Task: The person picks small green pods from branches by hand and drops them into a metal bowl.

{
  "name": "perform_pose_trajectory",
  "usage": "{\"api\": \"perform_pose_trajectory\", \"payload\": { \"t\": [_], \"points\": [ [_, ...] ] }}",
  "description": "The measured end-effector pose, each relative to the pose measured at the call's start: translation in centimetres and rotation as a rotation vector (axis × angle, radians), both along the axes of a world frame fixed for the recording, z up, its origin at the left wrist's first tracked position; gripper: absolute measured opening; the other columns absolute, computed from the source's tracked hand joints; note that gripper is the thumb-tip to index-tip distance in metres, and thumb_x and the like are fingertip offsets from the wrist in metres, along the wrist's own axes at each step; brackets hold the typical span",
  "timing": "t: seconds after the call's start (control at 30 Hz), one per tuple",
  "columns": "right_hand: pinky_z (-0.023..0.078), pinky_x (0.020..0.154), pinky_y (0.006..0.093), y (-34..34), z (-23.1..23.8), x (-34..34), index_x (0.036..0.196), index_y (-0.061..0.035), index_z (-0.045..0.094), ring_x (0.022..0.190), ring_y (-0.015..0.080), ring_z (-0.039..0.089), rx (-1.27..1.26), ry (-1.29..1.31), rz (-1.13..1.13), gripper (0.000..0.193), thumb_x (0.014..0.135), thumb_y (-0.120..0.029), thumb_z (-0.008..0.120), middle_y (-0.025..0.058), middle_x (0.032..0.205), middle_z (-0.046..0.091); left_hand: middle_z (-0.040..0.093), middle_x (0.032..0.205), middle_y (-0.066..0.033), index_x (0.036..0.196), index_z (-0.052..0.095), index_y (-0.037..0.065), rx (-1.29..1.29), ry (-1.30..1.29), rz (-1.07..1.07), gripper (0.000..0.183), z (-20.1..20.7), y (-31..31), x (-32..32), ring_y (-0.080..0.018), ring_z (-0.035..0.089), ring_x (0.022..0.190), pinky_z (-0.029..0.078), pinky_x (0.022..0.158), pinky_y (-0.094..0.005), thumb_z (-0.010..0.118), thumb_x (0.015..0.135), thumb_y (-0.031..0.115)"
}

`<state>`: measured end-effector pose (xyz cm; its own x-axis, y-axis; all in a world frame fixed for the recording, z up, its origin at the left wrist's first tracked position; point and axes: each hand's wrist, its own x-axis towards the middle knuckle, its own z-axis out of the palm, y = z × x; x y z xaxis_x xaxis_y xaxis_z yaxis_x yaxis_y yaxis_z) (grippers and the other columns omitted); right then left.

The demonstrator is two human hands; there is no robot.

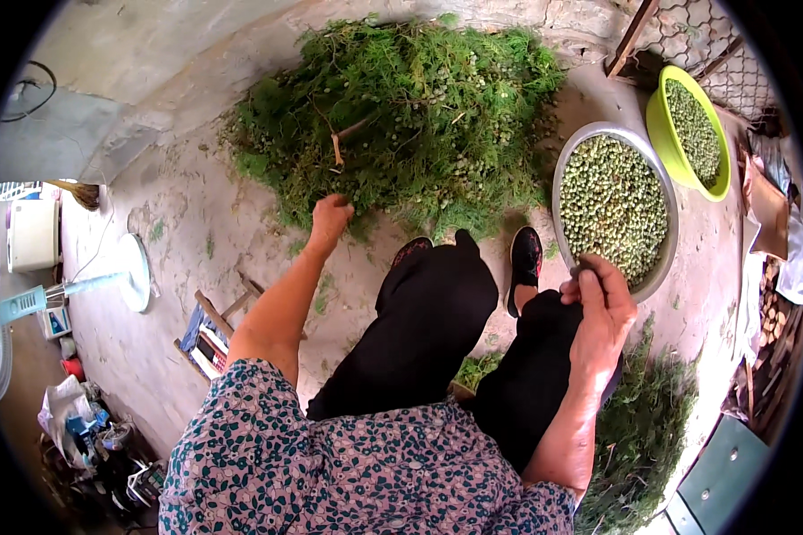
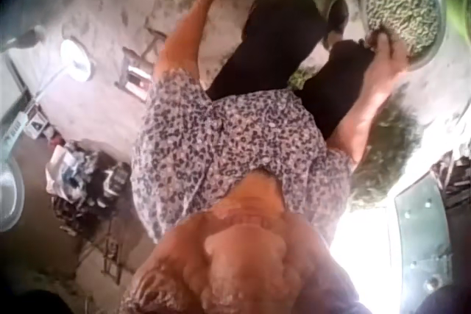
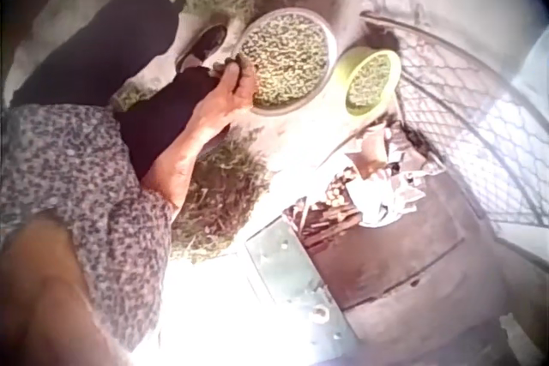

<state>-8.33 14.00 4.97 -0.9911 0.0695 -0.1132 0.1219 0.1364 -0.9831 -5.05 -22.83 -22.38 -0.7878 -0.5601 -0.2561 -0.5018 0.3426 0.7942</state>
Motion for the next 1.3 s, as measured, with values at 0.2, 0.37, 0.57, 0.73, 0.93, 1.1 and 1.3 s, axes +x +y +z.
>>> {"api": "perform_pose_trajectory", "payload": {
  "t": [0.2,0.37,0.57,0.73,0.93,1.1,1.3],
  "points": [
    [0.043,0.057,0.0236,-0.8,0.3,-0.9,0.097,0.0068,0.056,0.063,0.0129,0.053,-0.052,-0.048,0.01,0.019,0.083,-0.002,0.048,0.0087,0.076,0.057,0.06,0.093,-0.0165,0.114,0.048,-0.002,-0.145,0.038,0.375,0.047,2.7,-3.4,-8.5,-0.0276,0.057,0.083,0.043,0.069,-0.0377,0.06,0.075,0.022],
    [0.043,0.057,0.0235,-0.6,0.6,-1.1,0.095,0.0063,0.057,0.061,0.0129,0.052,-0.037,-0.052,0.006,0.018,0.083,-0.005,0.051,0.0087,0.076,0.056,0.044,0.093,-0.0153,0.118,0.04,-0.002,0.444,-0.042,0.575,0.048,5.5,-5.1,-11.9,-0.0276,0.04,0.078,0.035,0.072,-0.0475,0.053,0.085,0.031],
    [0.043,0.056,0.0235,-1.3,1.0,-1.9,0.094,0.0063,0.056,0.06,0.0131,0.052,-0.076,-0.082,0.005,0.021,0.083,-0.011,0.057,0.0094,0.075,0.056,0.038,0.055,-0.0067,0.069,0.049,0.007,0.626,-0.025,0.447,0.032,2.6,-8.0,-13.5,-0.0209,0.034,0.049,0.037,0.052,-0.0426,0.048,0.088,0.033],
    [0.043,0.056,0.0232,-1.8,1.2,-2.2,0.094,0.0066,0.056,0.06,0.0131,0.053,-0.084,-0.091,0.029,0.021,0.083,-0.011,0.057,0.0092,0.074,0.056,0.051,0.063,-0.0069,0.077,0.054,0.003,0.779,-0.023,0.5,0.022,3.4,-7.4,-15.6,-0.0175,0.046,0.052,0.042,0.049,-0.0372,0.058,0.08,0.024],
    [0.042,0.057,0.0228,-1.8,1.5,-2.0,0.094,0.0071,0.056,0.061,0.0129,0.052,-0.16,-0.127,0.028,0.022,0.083,-0.011,0.056,0.0091,0.073,0.057,0.048,0.057,-0.0048,0.074,0.052,0.007,0.973,-0.117,0.406,0.019,7.2,-5.1,-17.1,-0.0081,0.038,0.041,0.031,0.036,-0.0222,0.061,0.077,0.023],
    [0.042,0.058,0.0222,-2.0,1.4,-1.8,0.096,0.0065,0.056,0.061,0.0119,0.052,-0.235,-0.134,0.051,0.022,0.083,-0.011,0.055,0.0084,0.073,0.057,0.043,0.053,0.0005,0.073,0.052,0.005,1.079,-0.032,0.4,0.018,11.2,-2.5,-16.2,-0.006,0.03,0.04,0.025,0.036,-0.02,0.061,0.079,0.02],
    [0.042,0.058,0.0219,-1.8,1.4,-1.7,0.095,0.0056,0.057,0.061,0.011,0.052,-0.259,-0.147,0.075,0.019,0.084,-0.009,0.053,0.0067,0.071,0.057,0.038,0.048,0.0044,0.078,0.052,0.001,1.207,0.065,0.353,0.018,18.7,-1.2,-14.3,-0.0035,0.025,0.037,0.021,0.033,-0.0177,0.058,0.08,0.018]
  ]
}}
